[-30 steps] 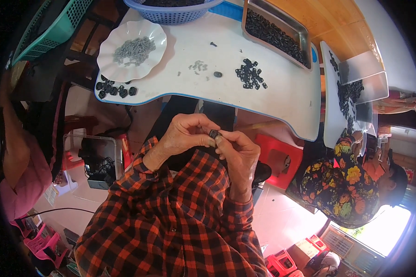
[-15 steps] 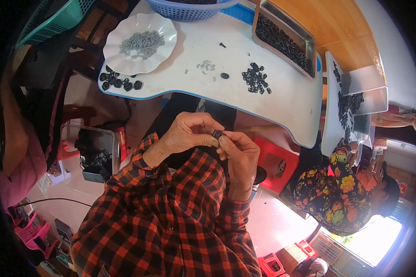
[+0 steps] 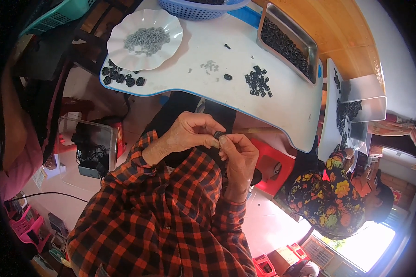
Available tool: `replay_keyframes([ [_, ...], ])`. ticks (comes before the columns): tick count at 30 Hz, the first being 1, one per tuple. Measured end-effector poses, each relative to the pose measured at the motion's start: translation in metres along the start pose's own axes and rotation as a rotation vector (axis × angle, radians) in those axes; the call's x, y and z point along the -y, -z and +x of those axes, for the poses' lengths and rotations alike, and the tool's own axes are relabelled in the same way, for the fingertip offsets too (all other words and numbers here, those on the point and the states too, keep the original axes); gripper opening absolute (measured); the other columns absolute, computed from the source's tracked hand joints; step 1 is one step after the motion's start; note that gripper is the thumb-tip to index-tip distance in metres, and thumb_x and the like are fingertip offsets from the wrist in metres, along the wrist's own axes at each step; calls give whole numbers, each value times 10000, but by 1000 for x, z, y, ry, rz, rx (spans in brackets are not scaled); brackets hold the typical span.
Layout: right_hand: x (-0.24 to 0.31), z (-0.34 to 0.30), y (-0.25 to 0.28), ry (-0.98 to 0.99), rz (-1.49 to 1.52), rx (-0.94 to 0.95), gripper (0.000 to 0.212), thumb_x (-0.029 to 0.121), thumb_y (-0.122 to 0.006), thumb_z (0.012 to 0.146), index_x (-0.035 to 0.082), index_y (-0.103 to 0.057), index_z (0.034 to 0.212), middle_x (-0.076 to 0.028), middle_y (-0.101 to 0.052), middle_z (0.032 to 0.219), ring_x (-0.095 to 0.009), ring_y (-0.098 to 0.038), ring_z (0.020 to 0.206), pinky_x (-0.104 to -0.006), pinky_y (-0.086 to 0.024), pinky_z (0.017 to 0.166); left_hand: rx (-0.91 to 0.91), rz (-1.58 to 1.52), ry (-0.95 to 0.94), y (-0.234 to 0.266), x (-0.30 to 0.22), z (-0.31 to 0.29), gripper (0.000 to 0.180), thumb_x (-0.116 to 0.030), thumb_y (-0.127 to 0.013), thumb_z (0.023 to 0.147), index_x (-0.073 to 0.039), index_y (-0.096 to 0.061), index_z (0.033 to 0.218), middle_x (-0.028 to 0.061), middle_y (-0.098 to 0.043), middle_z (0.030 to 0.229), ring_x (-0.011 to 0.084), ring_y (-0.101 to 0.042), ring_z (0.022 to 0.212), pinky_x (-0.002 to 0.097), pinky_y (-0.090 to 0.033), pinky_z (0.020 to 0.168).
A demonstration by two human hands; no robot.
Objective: The person assembles small plastic parts together by hand, then lifts a metal tray filled with components.
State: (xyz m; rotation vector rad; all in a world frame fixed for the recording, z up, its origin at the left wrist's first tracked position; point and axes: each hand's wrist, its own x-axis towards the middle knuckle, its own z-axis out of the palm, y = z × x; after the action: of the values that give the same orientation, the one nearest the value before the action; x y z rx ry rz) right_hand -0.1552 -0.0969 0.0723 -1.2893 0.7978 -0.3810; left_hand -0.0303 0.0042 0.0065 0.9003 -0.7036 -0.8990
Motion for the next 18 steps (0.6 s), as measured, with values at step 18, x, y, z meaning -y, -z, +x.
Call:
replay_keyframes([
  [18,-2,4,10,-11,100,96,64,27,-646,835,-34,-625,832,-43,-587,685,-69,-492,552,-182,-362,508,28,-102,71,-2,-2,0,237,-9,-719,782,25,-651,1007,53,-665,809,72,-626,672,190,-525,580],
])
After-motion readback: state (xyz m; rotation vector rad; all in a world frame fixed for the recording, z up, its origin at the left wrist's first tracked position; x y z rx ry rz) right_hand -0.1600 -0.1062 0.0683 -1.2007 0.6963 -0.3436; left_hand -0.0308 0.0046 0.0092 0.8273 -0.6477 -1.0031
